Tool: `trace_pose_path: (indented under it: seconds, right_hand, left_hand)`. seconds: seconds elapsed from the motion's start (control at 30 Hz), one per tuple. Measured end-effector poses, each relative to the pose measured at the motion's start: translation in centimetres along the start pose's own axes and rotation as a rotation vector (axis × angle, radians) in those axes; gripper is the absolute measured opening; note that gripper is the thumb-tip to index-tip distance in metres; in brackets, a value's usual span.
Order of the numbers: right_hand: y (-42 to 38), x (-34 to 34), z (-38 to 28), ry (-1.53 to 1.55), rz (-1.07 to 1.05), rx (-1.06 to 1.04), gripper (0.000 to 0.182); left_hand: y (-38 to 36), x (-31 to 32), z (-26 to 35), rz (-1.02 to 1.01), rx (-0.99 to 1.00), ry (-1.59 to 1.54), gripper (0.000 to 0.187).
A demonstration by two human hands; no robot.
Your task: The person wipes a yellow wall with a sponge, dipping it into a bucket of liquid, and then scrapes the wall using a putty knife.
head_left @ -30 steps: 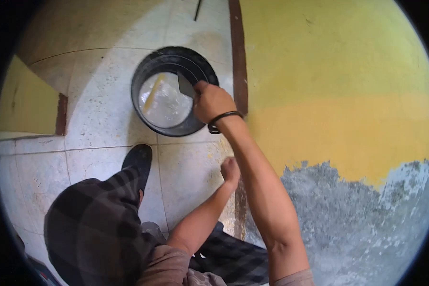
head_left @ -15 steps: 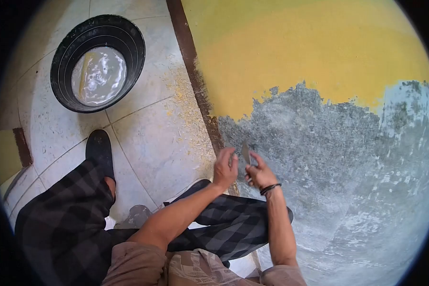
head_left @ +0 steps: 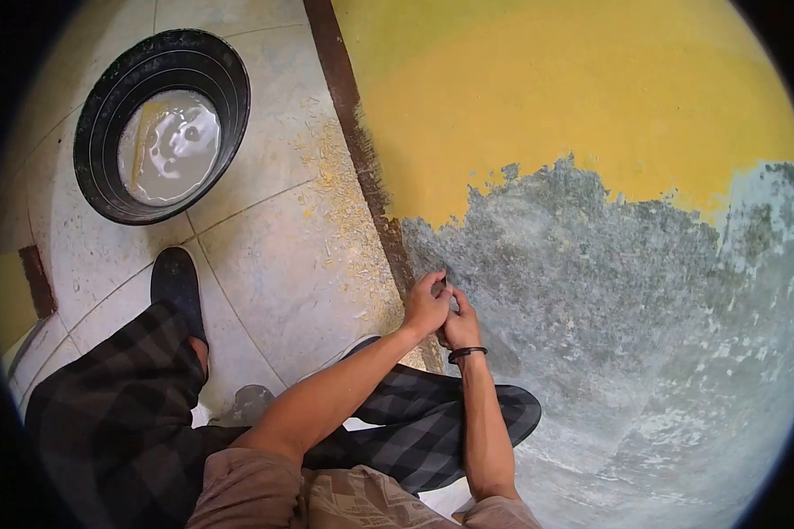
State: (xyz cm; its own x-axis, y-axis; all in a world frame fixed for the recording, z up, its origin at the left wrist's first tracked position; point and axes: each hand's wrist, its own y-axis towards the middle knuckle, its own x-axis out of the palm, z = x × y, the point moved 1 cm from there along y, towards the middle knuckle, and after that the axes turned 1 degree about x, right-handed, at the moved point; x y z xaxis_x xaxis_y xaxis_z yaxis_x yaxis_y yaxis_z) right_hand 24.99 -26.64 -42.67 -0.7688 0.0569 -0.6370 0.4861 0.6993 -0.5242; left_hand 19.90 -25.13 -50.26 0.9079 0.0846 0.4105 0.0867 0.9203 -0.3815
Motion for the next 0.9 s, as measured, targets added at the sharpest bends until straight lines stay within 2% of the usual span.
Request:
trace_pose_path:
  seconds: [0.1,0.2,0.33,0.37,0.4,0.43,0.47,0.57,0.7,0.8,0.9]
  right_hand:
    - [-0.4,0.7,-1.2,0.041,0.003,0.09,0.034]
    - [-0.1,1.3,-1.0,-0.008,0.056,0.033,0.03]
    - [0.7,1.4,-0.4,0.043,0.045,0.084,0.027]
    - [0.6,1.5,0.3,0.019,0.089,0.02,0.026]
    - [0.3,2.0,-0.2,-0.147,0.122,-0.201,0.026]
    - [0.2,1.9,-0.6,-0.048,0.111,-0.079,0.026]
    - [-0.3,1.7,-0.8,0.051,0.105,0.055,0.027]
    - [0.4,1.9,-0.6,0.09,0.09,0.101,0.026]
    - [-1.2,2.0,-1.6,0.18,0.083,0.151,0.034]
    - [-0.3,1.9,-2.2,0.219,0.053,0.208,0.035]
    - [-0.7,2.1,-1.2,0.13,0.094,0.126,0.033]
  left_hand:
    - [0.4,0.0,-1.3,-0.012,-0.027,0.002,0.035]
    - [1.3,-0.4,-1.7,-0.055,-0.005,-0.029,0.034]
    - [1.3,-1.1,-1.6,-0.069,-0.033,-0.043,0.032]
    - [1.1,-1.0,-1.2,-0.115,-0.046,-0.052,0.032]
    - [1.1,-1.0,-1.1,-0.159,-0.055,-0.058,0.031]
    - [0.8,-0.9,-0.7,-0.127,0.026,-0.099,0.03]
    - [1.3,-1.0,-1.1,-0.129,0.02,-0.094,0.03]
    - [2.3,-1.2,-2.0,-0.128,-0.055,-0.125,0.027]
    - [1.1,-1.0,-0.5,-0.138,0.006,-0.078,0.022]
    - [2.3,-1.4,-1.5,-0.134,-0.032,-0.035,0.025]
    - [1.7,-1.2,-1.3,-0.139,-0.011,-0.025,0.022]
